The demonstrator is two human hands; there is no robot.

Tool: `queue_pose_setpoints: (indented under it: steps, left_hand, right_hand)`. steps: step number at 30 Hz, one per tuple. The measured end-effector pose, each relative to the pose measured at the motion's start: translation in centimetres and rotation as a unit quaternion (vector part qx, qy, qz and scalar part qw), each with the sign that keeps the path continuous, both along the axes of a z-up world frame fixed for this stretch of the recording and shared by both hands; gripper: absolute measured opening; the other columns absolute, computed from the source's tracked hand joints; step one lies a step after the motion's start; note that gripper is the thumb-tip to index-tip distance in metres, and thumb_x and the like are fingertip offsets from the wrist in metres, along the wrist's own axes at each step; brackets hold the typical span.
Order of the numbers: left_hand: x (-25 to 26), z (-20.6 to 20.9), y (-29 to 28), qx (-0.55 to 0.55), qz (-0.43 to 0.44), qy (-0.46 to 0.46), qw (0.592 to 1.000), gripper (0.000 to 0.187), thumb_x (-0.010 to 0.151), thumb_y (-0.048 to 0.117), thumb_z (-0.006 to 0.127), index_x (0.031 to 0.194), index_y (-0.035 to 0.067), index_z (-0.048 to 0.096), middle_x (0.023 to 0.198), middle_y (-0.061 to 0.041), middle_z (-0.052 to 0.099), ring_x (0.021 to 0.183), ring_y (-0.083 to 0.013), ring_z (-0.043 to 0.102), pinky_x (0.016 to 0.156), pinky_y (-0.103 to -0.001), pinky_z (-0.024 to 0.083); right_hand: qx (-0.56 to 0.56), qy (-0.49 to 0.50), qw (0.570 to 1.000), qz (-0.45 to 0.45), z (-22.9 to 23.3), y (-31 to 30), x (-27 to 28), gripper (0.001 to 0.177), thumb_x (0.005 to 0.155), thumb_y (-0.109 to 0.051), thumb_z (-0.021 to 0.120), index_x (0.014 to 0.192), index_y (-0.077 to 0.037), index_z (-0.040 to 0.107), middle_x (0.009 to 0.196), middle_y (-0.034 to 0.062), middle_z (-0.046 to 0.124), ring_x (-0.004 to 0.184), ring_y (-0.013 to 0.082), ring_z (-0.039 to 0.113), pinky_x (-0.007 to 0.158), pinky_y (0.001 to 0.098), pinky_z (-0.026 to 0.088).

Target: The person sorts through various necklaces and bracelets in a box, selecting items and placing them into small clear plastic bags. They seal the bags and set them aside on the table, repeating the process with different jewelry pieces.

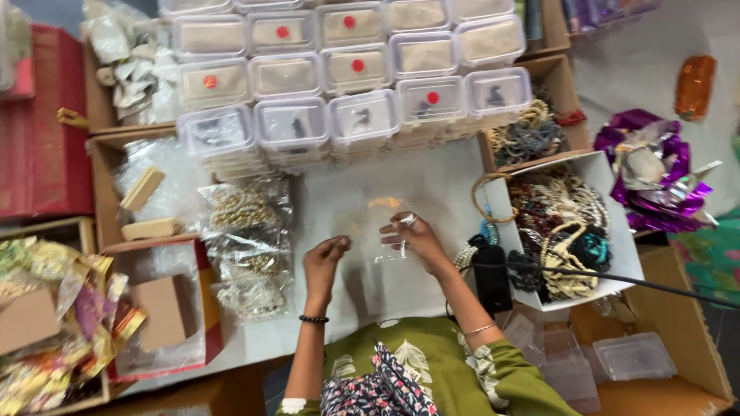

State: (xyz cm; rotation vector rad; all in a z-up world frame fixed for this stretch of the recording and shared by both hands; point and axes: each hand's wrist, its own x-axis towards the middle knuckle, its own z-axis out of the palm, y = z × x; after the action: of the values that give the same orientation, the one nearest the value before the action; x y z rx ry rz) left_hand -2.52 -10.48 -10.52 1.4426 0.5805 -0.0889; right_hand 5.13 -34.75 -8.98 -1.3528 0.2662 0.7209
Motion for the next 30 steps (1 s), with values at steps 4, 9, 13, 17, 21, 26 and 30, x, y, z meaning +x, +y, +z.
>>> queue_pose_setpoints:
  steps: [4,9,13,17,21,26,30]
  left_hand:
    - [0.3,0.3,2.0,0.091,0.06,-0.079,0.991,0.017,0.095,0.01,0.069,0.107,0.002,0.078,0.103,-0.006,0.079,0.093,-0.0133,0.074,0.086,-0.028,0.059]
    - [0.5,12.2,2.1,0.529,0.087,-0.119,0.836,0.011,0.092,0.013,0.083,0.097,0.005,0.077,0.094,-0.009,0.075,0.083,-0.0225,0.069,0.075,-0.036,0.053]
    - [0.6,9.1,-0.2,0.641,0.04,-0.136,0.755,0.008,0.089,0.013,0.084,0.091,0.01,0.077,0.088,-0.008,0.071,0.081,-0.0265,0.065,0.071,-0.039,0.052]
    - [0.6,2.4,-3.5,0.622,-0.093,-0.183,0.756,0.006,0.094,0.019,0.077,0.093,0.014,0.073,0.089,-0.007,0.069,0.084,-0.0271,0.066,0.072,-0.04,0.051]
    - [0.3,-1.0,-5.5,0.602,-0.155,-0.134,0.772,0.013,0.091,0.023,0.072,0.099,0.013,0.073,0.096,-0.005,0.071,0.092,-0.0271,0.065,0.079,-0.042,0.049]
    - [0.1,-0.2,-4.3,0.574,-0.169,-0.111,0.794,0.013,0.088,0.022,0.074,0.097,0.013,0.074,0.094,-0.006,0.072,0.093,-0.0285,0.065,0.081,-0.043,0.048]
    - [-0.1,0.4,-3.3,0.524,-0.166,-0.116,0.827,0.018,0.086,0.022,0.077,0.099,0.01,0.075,0.091,-0.008,0.073,0.09,-0.0303,0.065,0.079,-0.044,0.05]
  right_hand:
    - [-0.044,-0.043,0.995,-0.074,-1.3,-3.3,0.3,0.039,0.096,-0.026,0.065,0.132,-0.017,0.052,0.121,0.0075,0.072,0.105,0.0192,0.073,0.087,0.0355,0.055]
    - [-0.074,-0.219,0.896,-0.379,-0.5,-11.2,0.1,0.037,0.102,-0.021,0.063,0.136,-0.01,0.054,0.118,0.0052,0.071,0.099,0.0149,0.068,0.085,0.0302,0.055]
    - [-0.087,-0.296,0.759,-0.573,-0.9,-20.4,-0.4,0.026,0.106,-0.005,0.063,0.131,-0.002,0.054,0.118,0.0086,0.068,0.105,0.0176,0.067,0.097,0.0317,0.057]
    - [-0.396,-0.221,0.723,-0.521,3.5,-22.6,0.7,0.028,0.101,-0.004,0.054,0.126,-0.013,0.063,0.117,0.0052,0.069,0.099,0.0158,0.067,0.084,0.0316,0.056]
    - [-0.704,-0.28,0.628,-0.176,0.7,-24.7,3.6,0.039,0.089,0.002,0.063,0.121,-0.017,0.076,0.127,0.0036,0.069,0.113,0.029,0.063,0.102,0.0409,0.053]
    - [-0.708,-0.214,0.658,-0.14,-3.4,-27.2,9.0,0.037,0.084,-0.012,0.072,0.121,-0.017,0.074,0.133,0.009,0.062,0.124,0.0347,0.049,0.102,0.0553,0.038]
    - [-0.695,-0.172,0.697,-0.031,-5.2,-28.0,10.3,0.028,0.091,-0.017,0.072,0.118,-0.01,0.073,0.13,0.0094,0.064,0.136,0.035,0.04,0.108,0.0604,0.025]
